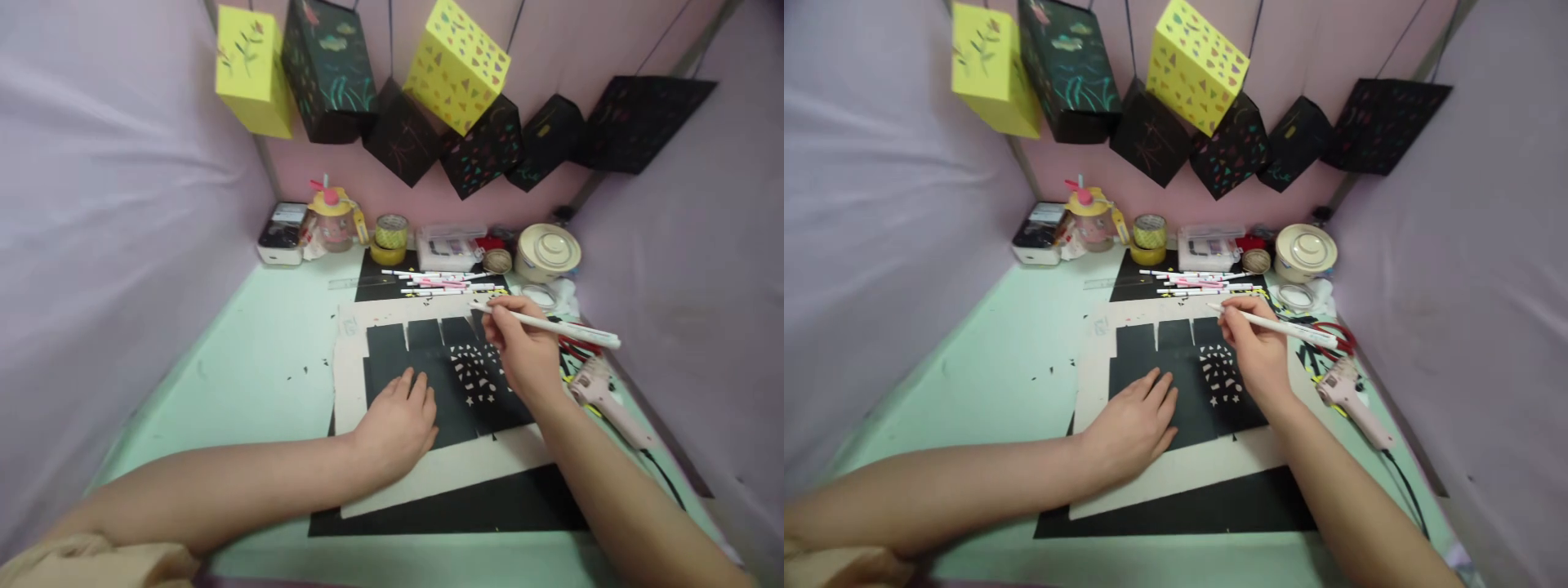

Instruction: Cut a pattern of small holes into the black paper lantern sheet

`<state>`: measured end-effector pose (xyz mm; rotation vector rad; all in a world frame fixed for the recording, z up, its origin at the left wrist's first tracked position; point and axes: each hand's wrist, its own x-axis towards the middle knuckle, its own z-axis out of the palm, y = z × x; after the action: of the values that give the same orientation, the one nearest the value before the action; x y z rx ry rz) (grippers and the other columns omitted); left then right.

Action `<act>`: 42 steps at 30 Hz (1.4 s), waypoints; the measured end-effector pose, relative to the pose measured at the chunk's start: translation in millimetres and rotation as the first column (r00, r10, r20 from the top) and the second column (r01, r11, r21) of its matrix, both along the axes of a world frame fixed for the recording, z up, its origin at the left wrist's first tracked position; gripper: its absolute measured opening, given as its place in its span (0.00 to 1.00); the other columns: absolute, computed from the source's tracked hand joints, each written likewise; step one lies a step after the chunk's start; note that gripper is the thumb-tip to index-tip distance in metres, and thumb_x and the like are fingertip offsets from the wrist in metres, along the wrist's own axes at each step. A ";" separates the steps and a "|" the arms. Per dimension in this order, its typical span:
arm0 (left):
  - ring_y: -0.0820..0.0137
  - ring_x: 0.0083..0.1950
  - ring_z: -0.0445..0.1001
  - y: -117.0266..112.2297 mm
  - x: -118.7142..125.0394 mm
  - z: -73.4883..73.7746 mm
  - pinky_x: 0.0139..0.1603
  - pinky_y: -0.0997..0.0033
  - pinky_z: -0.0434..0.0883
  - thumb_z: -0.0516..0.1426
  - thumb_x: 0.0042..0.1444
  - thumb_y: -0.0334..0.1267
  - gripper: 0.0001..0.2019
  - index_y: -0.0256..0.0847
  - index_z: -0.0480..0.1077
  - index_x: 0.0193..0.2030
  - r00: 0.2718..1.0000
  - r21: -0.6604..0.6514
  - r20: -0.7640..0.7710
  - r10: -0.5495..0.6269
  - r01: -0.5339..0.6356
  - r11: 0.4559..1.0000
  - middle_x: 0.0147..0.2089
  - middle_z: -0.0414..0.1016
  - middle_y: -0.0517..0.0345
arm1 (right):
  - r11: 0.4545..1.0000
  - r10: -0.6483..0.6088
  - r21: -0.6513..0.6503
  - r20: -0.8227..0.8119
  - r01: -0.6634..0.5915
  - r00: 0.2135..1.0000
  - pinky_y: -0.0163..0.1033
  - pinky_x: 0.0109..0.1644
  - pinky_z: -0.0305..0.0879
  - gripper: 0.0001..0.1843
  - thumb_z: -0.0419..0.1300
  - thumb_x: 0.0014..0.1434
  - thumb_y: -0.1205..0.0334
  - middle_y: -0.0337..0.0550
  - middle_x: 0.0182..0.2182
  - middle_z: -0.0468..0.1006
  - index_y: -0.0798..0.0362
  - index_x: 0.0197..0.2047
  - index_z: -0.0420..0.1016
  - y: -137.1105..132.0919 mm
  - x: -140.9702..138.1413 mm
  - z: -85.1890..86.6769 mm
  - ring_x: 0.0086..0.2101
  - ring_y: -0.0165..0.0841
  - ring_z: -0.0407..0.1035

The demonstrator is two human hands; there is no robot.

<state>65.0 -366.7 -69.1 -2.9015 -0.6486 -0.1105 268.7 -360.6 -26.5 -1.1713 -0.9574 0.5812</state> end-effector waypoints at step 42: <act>0.42 0.62 0.66 -2.4 2.1 -14.4 0.56 0.46 0.70 0.50 0.64 0.40 0.23 0.25 0.68 0.60 0.998 -0.008 0.028 -0.056 0.057 0.998 0.61 0.66 0.27 | 0.874 -0.456 0.260 0.146 0.411 0.878 0.33 0.23 0.55 0.11 0.60 0.59 0.57 0.28 0.17 0.64 0.50 0.30 0.62 -3.0 12.0 -26.9 0.17 0.24 0.58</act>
<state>67.1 -369.1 -83.5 -2.9329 -0.5732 -0.1560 280.7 -363.6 -53.3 -1.2086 -0.8636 -0.0132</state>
